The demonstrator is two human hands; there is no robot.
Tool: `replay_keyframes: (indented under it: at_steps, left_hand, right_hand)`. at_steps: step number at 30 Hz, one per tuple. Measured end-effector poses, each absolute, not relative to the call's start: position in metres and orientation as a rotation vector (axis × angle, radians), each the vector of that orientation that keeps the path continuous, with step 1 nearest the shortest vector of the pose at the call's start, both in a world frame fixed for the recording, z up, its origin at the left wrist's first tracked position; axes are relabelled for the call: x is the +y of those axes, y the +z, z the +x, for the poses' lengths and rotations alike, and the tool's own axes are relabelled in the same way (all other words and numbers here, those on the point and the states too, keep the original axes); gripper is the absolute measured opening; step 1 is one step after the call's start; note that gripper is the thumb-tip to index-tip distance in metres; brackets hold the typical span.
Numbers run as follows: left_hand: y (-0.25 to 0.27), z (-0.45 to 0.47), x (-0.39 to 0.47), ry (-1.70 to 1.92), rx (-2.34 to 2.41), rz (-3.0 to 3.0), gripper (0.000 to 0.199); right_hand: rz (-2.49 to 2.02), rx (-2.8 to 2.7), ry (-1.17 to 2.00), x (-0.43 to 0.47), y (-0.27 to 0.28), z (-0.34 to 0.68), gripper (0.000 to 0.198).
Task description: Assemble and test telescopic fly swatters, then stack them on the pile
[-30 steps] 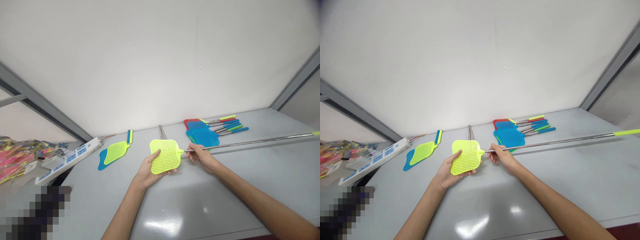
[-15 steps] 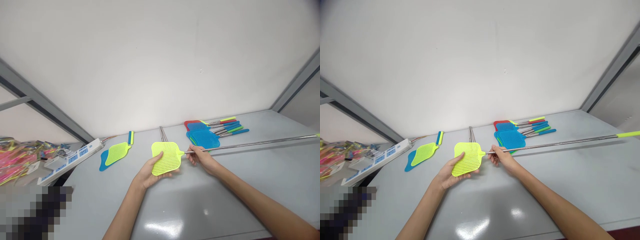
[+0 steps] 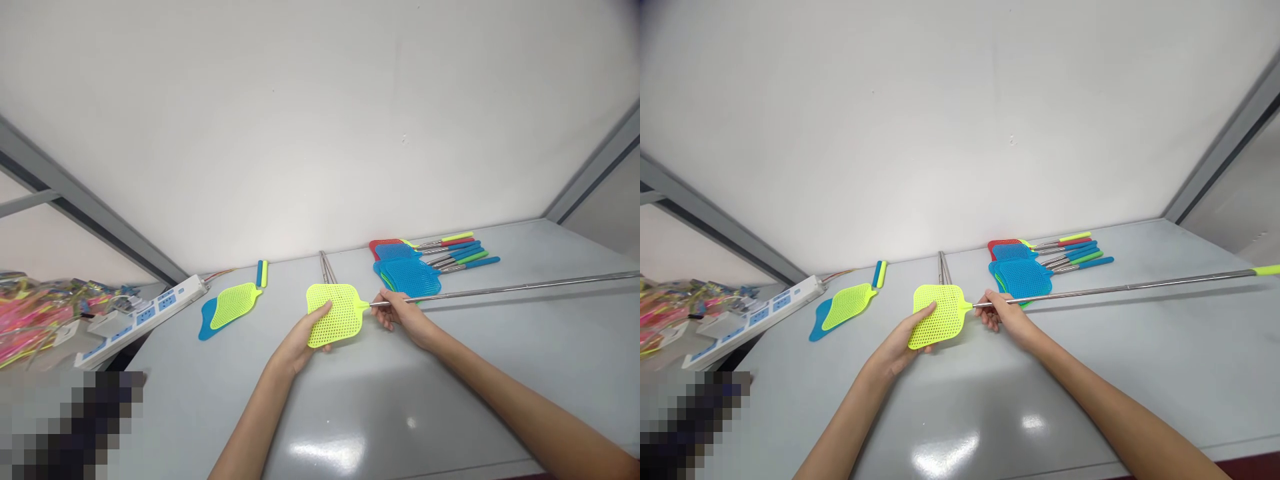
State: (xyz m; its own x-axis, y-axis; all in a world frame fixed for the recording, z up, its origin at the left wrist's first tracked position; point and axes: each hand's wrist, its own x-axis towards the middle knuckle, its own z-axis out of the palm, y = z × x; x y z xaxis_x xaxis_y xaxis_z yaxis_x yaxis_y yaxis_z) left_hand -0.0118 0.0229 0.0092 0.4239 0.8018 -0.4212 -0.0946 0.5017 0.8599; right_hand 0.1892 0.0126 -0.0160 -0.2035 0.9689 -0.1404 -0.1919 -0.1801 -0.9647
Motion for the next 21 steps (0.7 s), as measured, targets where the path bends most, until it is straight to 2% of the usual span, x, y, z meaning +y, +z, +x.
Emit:
replay_keyframes:
  at_steps: [21]
  left_hand:
    - [0.0076,-0.0120,0.0211,0.665,1.034,0.979,0.036]
  right_hand:
    - [-1.098,-1.053,1.549,0.0139,-0.0185,0.1903,0.037]
